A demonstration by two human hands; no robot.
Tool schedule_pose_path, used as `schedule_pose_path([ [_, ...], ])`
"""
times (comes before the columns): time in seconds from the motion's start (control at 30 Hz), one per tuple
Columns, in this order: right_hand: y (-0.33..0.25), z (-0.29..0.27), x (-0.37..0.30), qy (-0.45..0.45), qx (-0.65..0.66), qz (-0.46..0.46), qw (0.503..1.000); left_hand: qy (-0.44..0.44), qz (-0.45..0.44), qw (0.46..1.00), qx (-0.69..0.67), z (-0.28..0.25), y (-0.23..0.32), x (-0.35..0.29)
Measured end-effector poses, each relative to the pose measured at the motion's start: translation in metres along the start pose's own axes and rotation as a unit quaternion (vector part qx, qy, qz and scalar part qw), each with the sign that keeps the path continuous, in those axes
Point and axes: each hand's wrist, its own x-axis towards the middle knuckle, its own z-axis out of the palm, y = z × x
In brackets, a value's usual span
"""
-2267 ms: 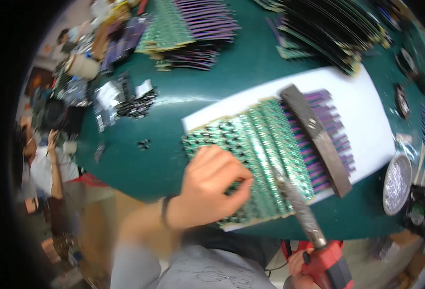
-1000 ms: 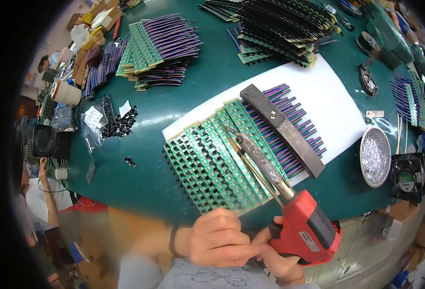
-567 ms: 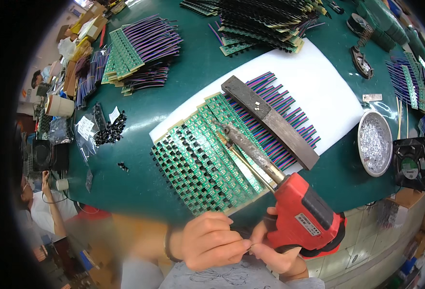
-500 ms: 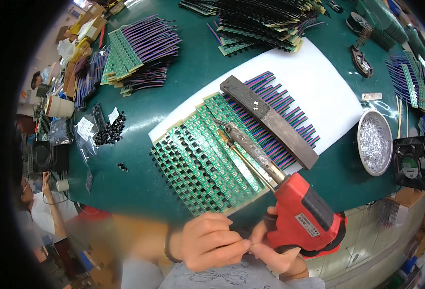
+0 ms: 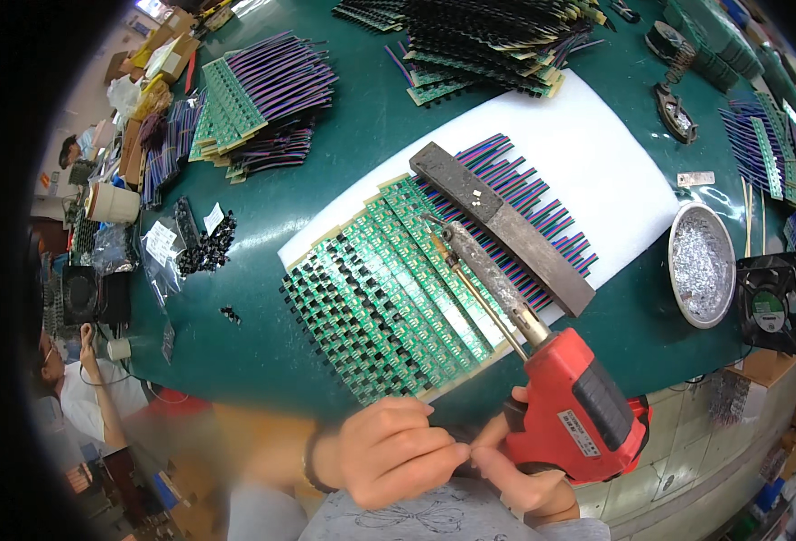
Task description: The person picks up electronic components from the table by hand, places them onto circuit boards, and solders them in place using a soldering tool.
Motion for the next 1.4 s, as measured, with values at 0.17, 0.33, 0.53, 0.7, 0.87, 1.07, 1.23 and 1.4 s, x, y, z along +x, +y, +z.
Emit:
schedule_pose_path([
  [0.17,0.008,-0.002,0.003,-0.007,-0.211,-0.101,0.972,-0.054,-0.025,0.997,0.038,-0.007,0.006,0.005],
  [0.33,0.010,-0.010,-0.003,0.014,-0.244,-0.087,0.966,-0.045,-0.179,0.976,0.118,-0.016,-0.016,0.012],
  [0.53,0.017,-0.041,-0.010,0.014,-0.185,-0.165,0.969,0.020,-0.235,0.956,0.173,-0.015,-0.045,0.007],
  [0.7,0.021,-0.098,-0.016,-0.229,-0.086,-0.157,0.957,0.013,-0.250,0.954,0.165,-0.016,-0.045,0.006],
  [0.87,0.016,-0.116,-0.046,-0.164,-0.037,-0.066,0.984,0.007,-0.255,0.954,0.160,-0.017,-0.046,0.008],
  [1.07,0.008,-0.102,-0.049,-0.113,-0.151,-0.027,0.982,0.006,-0.255,0.955,0.150,-0.019,-0.046,0.007],
  [1.23,0.010,-0.096,-0.040,-0.087,-0.160,-0.060,0.981,0.001,-0.250,0.957,0.147,-0.018,-0.047,0.006],
  [1.4,0.017,-0.110,-0.038,-0.122,-0.099,-0.106,0.982,0.011,-0.247,0.957,0.152,-0.018,-0.047,0.006],
])
